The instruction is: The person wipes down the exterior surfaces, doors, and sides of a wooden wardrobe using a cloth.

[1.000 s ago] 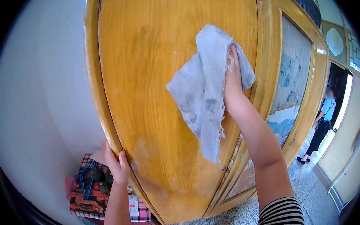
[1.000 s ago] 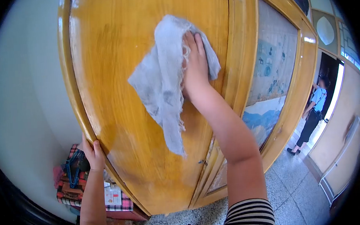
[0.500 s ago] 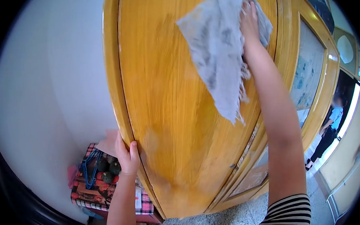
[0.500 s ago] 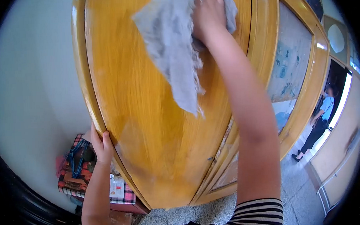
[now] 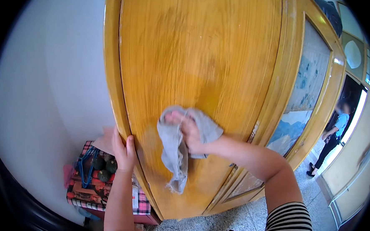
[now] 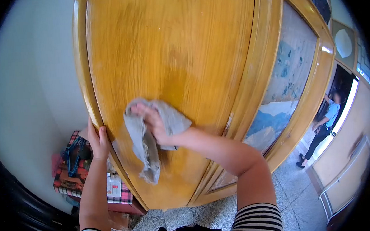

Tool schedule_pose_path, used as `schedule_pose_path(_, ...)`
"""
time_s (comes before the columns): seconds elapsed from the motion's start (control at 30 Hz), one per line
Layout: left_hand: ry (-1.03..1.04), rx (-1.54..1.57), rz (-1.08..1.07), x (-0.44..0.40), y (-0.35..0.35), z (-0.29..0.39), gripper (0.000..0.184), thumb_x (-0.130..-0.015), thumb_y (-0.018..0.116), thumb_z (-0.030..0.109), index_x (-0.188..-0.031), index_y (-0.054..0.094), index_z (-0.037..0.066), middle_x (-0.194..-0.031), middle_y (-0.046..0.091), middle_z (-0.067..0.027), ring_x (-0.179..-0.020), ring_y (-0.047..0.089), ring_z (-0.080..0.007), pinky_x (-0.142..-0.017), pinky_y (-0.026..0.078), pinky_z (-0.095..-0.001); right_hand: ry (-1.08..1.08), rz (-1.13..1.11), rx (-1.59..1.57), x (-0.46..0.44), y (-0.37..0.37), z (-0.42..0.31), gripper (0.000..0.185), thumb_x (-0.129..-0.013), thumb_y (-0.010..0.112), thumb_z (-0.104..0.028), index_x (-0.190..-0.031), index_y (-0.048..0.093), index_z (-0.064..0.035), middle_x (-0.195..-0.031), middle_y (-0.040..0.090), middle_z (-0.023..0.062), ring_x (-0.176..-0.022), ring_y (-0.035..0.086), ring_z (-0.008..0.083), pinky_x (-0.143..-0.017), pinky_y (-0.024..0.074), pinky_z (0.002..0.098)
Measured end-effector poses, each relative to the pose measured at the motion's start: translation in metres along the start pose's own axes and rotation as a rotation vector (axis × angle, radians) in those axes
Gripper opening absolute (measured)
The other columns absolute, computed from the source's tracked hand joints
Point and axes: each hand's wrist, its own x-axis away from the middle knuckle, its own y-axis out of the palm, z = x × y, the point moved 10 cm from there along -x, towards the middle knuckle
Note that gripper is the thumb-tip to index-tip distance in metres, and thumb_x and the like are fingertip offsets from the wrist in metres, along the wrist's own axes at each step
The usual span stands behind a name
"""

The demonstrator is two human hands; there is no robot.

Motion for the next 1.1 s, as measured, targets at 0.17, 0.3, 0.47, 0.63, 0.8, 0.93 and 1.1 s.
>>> schedule_pose_path(0.17,-0.014,0.059,0.001,-0.004,0.001,0.002,0.044,-0.082,0.046,0.007,-0.124,0.038,-0.004,-0.11,0.052,-0.0204,-0.101,0.049,-0.035,-0.089,0.037,-0.0374,-0.025,-0.543,0.591,0.062,0.043,0.003,0.055,-0.08,0.05,-0.002,-0.132,0.032,-0.0022,-0.133,0.038,0.0157,-0.122,0.039,0.0263,-0.101,0.032,0.0348)
schedule_pose_path(0.3,0.003,-0.006,-0.001,-0.003,0.0,0.002,0.044,-0.08,0.045,0.003,-0.123,0.039,-0.005,-0.107,0.052,-0.0201,-0.099,0.05,-0.0343,-0.088,0.038,-0.0369,0.239,-0.819,0.683,0.102,0.013,0.029,0.032,-0.081,0.048,-0.012,-0.112,0.049,-0.0029,-0.13,0.042,0.0156,-0.121,0.041,0.0251,-0.099,0.0358,0.0328)
schedule_pose_path(0.47,-0.04,-0.015,0.013,0.0,0.0,-0.008,0.046,-0.08,0.047,0.005,-0.124,0.037,-0.004,-0.107,0.052,-0.0205,-0.098,0.05,-0.034,-0.087,0.038,-0.0376,-0.235,-0.43,1.251,0.031,-0.075,-0.049,0.042,-0.057,0.065,-0.027,-0.093,0.057,-0.0057,-0.14,0.029,0.0183,-0.129,0.026,0.036,-0.103,0.0284,0.0453)
schedule_pose_path(0.63,-0.032,-0.029,0.02,0.006,0.002,-0.021,0.048,-0.087,0.047,0.015,-0.129,0.032,-0.006,-0.114,0.048,-0.0219,-0.101,0.049,-0.0329,-0.09,0.037,-0.0369,-0.404,0.042,1.87,-0.075,-0.161,-0.148,0.045,-0.07,0.058,-0.038,-0.1,0.054,-0.0046,-0.141,0.027,0.0175,-0.126,0.028,0.04,-0.099,0.0236,0.0562)
schedule_pose_path(0.8,-0.076,0.004,0.016,0.008,0.002,-0.021,0.05,-0.091,0.045,0.023,-0.132,0.03,-0.004,-0.118,0.047,-0.0147,-0.103,0.047,-0.0221,-0.09,0.036,-0.0314,-0.298,0.523,1.933,-0.143,-0.212,-0.216,0.047,-0.086,0.04,-0.025,-0.127,0.04,-0.0033,-0.141,0.022,0.0199,-0.131,0.02,0.0346,-0.107,0.0169,0.0436)
schedule_pose_path(0.93,-0.075,0.05,-0.001,0.007,0.004,-0.021,0.052,-0.092,0.045,0.027,-0.131,0.03,-0.003,-0.121,0.046,-0.0153,-0.108,0.045,-0.0225,-0.093,0.034,-0.0316,-0.259,0.708,1.771,-0.123,-0.218,-0.212,0.048,-0.084,0.043,-0.021,-0.129,0.039,-0.0031,-0.14,0.024,0.0233,-0.129,0.022,0.0377,-0.107,0.0176,0.0456)
schedule_pose_path(1.1,-0.05,0.035,-0.005,0.006,0.003,-0.015,0.049,-0.093,0.043,0.023,-0.132,0.03,-0.003,-0.123,0.044,-0.0147,-0.111,0.043,-0.022,-0.095,0.032,-0.0305,-0.129,0.765,1.482,-0.069,-0.193,-0.192,0.054,-0.081,0.048,-0.022,-0.132,0.037,-0.0075,-0.14,0.024,0.0213,-0.129,0.023,0.0378,-0.107,0.017,0.0447)
